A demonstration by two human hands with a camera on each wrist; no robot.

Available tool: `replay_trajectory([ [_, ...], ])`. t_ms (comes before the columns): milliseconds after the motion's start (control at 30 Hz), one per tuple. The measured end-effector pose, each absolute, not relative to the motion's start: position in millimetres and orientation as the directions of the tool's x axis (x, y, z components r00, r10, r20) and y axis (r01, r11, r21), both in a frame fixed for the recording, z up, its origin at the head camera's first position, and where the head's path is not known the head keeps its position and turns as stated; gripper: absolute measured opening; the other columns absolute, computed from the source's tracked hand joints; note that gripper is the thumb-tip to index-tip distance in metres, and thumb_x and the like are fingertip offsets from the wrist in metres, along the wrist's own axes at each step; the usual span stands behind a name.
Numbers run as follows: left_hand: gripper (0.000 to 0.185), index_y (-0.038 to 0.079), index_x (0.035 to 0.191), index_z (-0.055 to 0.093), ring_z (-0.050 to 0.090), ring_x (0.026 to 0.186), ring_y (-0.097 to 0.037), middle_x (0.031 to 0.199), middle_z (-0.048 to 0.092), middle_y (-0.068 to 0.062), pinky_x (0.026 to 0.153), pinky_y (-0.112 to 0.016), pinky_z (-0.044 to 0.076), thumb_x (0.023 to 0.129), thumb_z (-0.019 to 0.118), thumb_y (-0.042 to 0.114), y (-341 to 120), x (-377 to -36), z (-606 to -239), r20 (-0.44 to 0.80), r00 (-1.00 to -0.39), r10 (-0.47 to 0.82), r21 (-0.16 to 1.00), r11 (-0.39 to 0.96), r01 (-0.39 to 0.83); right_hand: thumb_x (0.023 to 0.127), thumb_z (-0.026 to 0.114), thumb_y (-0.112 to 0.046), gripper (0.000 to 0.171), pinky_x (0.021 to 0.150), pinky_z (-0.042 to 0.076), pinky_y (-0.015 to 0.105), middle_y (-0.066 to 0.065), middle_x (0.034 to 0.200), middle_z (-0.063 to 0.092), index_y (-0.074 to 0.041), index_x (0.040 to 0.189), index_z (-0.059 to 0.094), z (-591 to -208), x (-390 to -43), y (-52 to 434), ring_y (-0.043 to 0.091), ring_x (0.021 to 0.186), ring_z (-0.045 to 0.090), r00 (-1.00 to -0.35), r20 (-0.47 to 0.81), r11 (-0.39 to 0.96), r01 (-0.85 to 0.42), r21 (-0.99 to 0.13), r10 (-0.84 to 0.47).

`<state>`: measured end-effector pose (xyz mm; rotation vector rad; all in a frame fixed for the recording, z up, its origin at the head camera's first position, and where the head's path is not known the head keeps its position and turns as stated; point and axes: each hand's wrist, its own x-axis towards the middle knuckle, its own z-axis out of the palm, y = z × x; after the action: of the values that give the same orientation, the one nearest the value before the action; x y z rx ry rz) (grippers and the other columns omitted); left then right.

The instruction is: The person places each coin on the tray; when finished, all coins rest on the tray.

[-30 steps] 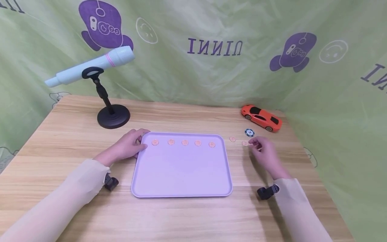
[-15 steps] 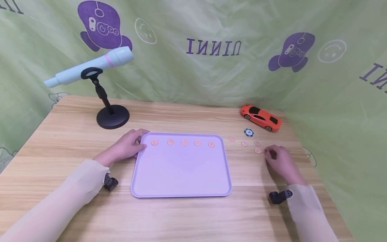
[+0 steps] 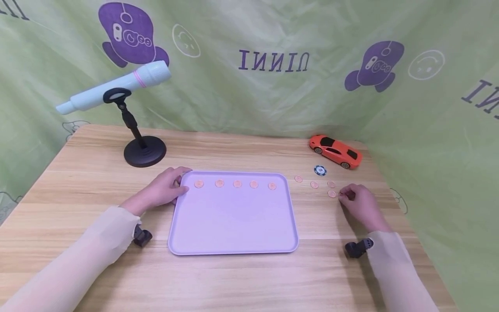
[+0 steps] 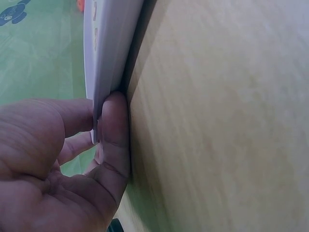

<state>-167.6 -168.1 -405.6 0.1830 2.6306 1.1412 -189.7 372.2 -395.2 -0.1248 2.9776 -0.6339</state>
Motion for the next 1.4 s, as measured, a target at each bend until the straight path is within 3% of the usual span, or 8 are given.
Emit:
replay_trajectory([
  [600,0.055,-0.001,0.154,0.043,0.061,0.072,-0.018,0.114,0.050,-0.026,0.059,-0.026,0.060,0.102,0.060,0.005,-168.1,-168.3,-407.5,-0.179,-0.959,0.220,0.733,0.680,0.019,0.096,0.067,0.001,0.024,0.089,0.058,0.058,0.032,0.110,0.068,0.011,0.117,0.065,-394.3,-189.7,370.5,0.043,0.100,0.065,-0.996,-0.042,0.904,-0.050,-0.424,-0.074],
  [767,0.056,-0.001,0.155,0.043,0.060,0.072,-0.018,0.115,0.049,-0.025,0.058,-0.024,0.059,0.102,0.060,0.006,-168.3,-167.5,-407.7,-0.182,-0.957,0.224,0.728,0.685,0.022,0.096,0.067,-0.003,0.028,0.086,0.059,0.052,0.031,0.109,0.067,0.012,0.119,0.063,-394.5,-190.6,370.9,0.039,0.097,0.065,-0.995,-0.067,0.904,-0.033,-0.426,-0.068],
  [1033,0.056,0.000,0.155,0.043,0.060,0.072,-0.018,0.116,0.050,-0.025,0.060,-0.026,0.059,0.102,0.061,0.006,-168.8,-166.9,-406.2,-0.181,-0.959,0.219,0.722,0.691,0.021,0.101,0.063,-0.008,0.034,0.093,0.056,0.059,0.034,0.114,0.065,0.015,0.124,0.058,-393.0,-191.8,374.3,0.043,0.103,0.064,-0.985,-0.157,0.894,0.006,-0.448,-0.072],
  [1400,0.056,-0.001,0.154,0.042,0.061,0.068,-0.016,0.115,0.049,-0.025,0.058,-0.025,0.059,0.102,0.060,0.005,-168.8,-167.4,-407.6,-0.181,-0.957,0.228,0.732,0.681,0.024,0.102,0.066,-0.014,0.028,0.084,0.055,0.042,0.027,0.110,0.066,0.009,0.118,0.062,-397.0,-184.2,377.5,0.037,0.101,0.063,-0.992,-0.123,0.890,0.026,-0.455,-0.034],
])
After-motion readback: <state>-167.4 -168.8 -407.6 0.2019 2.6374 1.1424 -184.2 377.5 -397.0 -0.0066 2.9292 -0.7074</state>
